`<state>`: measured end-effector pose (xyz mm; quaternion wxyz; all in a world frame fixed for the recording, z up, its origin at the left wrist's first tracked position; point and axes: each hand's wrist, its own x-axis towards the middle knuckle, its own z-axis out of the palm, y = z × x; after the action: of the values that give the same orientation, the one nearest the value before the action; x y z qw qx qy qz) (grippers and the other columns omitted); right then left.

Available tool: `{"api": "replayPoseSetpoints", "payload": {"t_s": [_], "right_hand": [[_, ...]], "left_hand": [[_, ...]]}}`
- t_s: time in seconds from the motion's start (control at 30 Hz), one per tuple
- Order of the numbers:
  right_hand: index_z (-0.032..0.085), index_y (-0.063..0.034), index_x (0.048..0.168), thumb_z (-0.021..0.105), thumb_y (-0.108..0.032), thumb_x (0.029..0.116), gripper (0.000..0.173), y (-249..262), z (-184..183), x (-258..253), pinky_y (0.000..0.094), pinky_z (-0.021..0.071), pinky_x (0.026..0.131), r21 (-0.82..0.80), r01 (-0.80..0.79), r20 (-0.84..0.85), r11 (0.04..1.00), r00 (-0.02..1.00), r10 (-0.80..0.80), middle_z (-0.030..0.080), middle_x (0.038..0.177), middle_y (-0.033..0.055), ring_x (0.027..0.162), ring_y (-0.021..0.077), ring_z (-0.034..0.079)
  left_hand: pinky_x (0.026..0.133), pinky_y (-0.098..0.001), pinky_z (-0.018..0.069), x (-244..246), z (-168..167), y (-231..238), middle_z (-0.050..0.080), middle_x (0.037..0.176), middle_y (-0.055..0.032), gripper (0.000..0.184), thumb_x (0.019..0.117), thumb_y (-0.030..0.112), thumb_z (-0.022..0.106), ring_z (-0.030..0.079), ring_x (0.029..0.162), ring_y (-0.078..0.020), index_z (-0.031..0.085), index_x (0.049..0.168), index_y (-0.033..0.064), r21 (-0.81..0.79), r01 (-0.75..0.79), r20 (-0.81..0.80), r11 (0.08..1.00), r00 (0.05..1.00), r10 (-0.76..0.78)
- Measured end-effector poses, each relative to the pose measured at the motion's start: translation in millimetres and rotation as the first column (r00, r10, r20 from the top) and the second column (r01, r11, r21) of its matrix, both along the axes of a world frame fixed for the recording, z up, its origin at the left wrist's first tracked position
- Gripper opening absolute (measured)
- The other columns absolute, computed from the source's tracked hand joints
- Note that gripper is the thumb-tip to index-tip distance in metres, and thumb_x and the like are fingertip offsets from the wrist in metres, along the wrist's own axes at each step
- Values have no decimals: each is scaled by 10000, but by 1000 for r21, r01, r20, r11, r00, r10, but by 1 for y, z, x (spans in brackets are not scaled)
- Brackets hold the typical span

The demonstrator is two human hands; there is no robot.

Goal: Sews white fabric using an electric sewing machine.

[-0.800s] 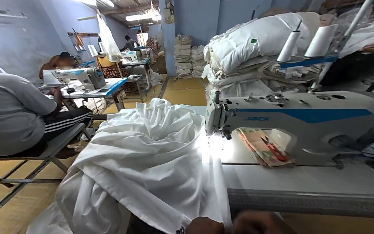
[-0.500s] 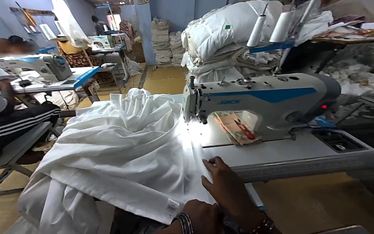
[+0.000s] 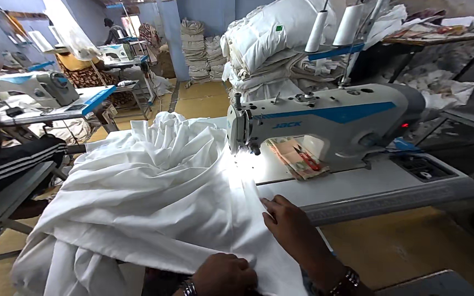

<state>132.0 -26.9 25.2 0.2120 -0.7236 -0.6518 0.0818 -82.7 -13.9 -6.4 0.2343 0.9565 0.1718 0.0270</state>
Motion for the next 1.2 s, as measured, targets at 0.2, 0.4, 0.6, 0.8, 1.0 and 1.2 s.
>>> {"api": "replayPoseSetpoints", "payload": {"t_s": [0.2,0.4,0.6,0.8,1.0,1.2], "right_hand": [[665,-63,1374,618,-147,977,408,-2,-3,-11,394,592,764,-46,16,36,999,999,-15,696,1086,147,869,272,706],[676,-61,1358,588,-90,976,393,0,-12,-21,384,597,746,-92,-6,106,996,994,16,691,1121,160,880,278,720],[703,-73,1321,556,-54,987,365,19,-24,-19,372,603,738,-65,-20,140,998,990,29,687,1119,153,872,268,722],[702,-83,1316,508,-79,1028,348,49,-22,-15,381,593,821,-137,-36,145,990,988,56,676,1175,143,963,273,711],[716,-101,1294,514,-101,1038,327,73,-24,-11,364,586,824,-148,-46,153,988,986,69,660,1175,127,963,250,700],[714,-190,1334,572,-115,973,395,50,-44,-7,399,602,714,13,-15,168,1000,986,13,702,1105,129,898,264,721]], "left_hand": [[631,-612,541,38,31,-22,699,877,-250,232,1028,127,514,715,777,-447,654,1103,-42,-200,-5,-46,980,999,-5],[865,-674,508,66,27,-17,672,1160,-315,354,1100,204,441,674,1063,-510,580,1300,-53,-363,50,-333,930,926,-180],[782,-644,535,66,16,-7,678,1126,-289,286,1062,148,486,695,981,-481,602,1244,-39,-267,27,-280,963,954,-105],[790,-594,558,69,11,11,668,1146,-245,267,1039,72,468,697,997,-434,593,1267,7,-140,-71,-283,988,959,29],[721,-514,585,66,0,26,687,1072,-196,247,1039,86,468,715,936,-382,625,1225,40,105,-193,-207,976,955,211],[531,-375,564,50,-34,37,683,854,-77,117,937,153,617,703,723,-251,712,981,101,386,-247,207,889,962,177]]}}
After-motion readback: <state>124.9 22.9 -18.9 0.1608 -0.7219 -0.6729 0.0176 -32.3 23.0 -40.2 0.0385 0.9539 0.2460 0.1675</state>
